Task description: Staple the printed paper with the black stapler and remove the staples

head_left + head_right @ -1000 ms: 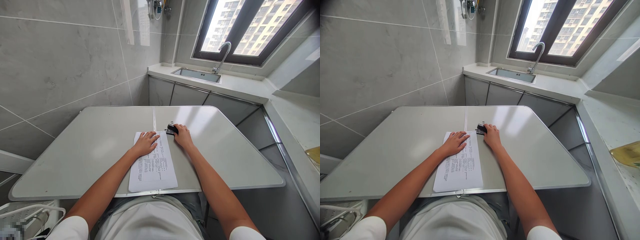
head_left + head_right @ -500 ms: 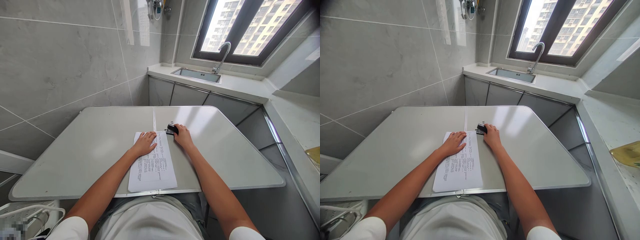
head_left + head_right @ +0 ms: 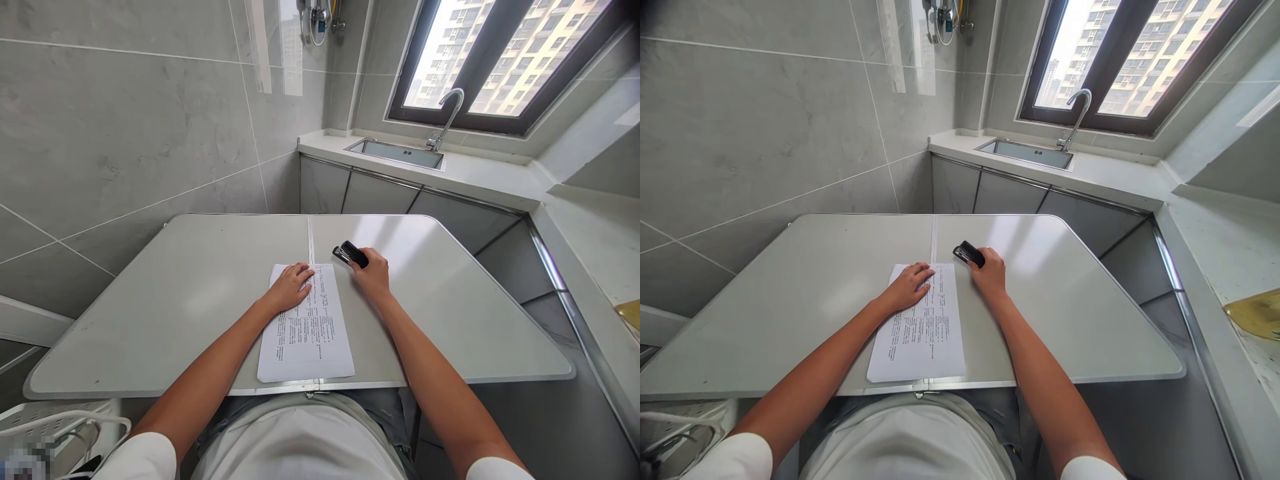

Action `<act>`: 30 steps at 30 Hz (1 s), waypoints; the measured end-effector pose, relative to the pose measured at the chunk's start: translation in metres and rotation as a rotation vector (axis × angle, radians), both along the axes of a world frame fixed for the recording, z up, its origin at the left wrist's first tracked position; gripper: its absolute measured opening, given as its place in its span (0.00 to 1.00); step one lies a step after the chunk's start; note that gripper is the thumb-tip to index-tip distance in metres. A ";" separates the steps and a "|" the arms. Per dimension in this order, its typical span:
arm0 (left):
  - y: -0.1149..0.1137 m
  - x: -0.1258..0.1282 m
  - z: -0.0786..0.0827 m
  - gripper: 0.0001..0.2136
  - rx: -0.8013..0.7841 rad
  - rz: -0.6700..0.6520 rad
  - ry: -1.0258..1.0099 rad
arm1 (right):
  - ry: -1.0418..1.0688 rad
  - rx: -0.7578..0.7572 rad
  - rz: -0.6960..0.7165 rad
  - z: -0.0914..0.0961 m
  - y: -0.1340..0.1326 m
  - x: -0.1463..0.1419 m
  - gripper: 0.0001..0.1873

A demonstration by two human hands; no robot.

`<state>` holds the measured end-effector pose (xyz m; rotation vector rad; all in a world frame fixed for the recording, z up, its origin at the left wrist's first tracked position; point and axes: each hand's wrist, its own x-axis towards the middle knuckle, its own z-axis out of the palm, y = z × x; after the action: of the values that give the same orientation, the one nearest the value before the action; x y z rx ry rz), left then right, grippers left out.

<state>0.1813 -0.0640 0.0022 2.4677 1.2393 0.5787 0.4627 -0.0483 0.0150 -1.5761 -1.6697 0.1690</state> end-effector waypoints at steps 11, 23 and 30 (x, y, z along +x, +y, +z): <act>0.023 -0.011 -0.015 0.18 -0.157 0.257 -0.643 | 0.036 -0.065 0.631 -0.006 -0.035 -0.062 0.14; 0.027 -0.012 -0.022 0.19 -0.199 0.266 -0.786 | -0.129 -0.189 0.735 -0.003 -0.040 -0.078 0.08; 0.027 -0.014 -0.017 0.13 -0.218 0.289 -0.855 | -0.103 -0.196 0.735 -0.006 -0.042 -0.072 0.07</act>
<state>0.1671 -0.0368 -0.0151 1.5588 1.1814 1.3093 0.3908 -0.0899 0.0089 -1.0416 -2.3078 0.6500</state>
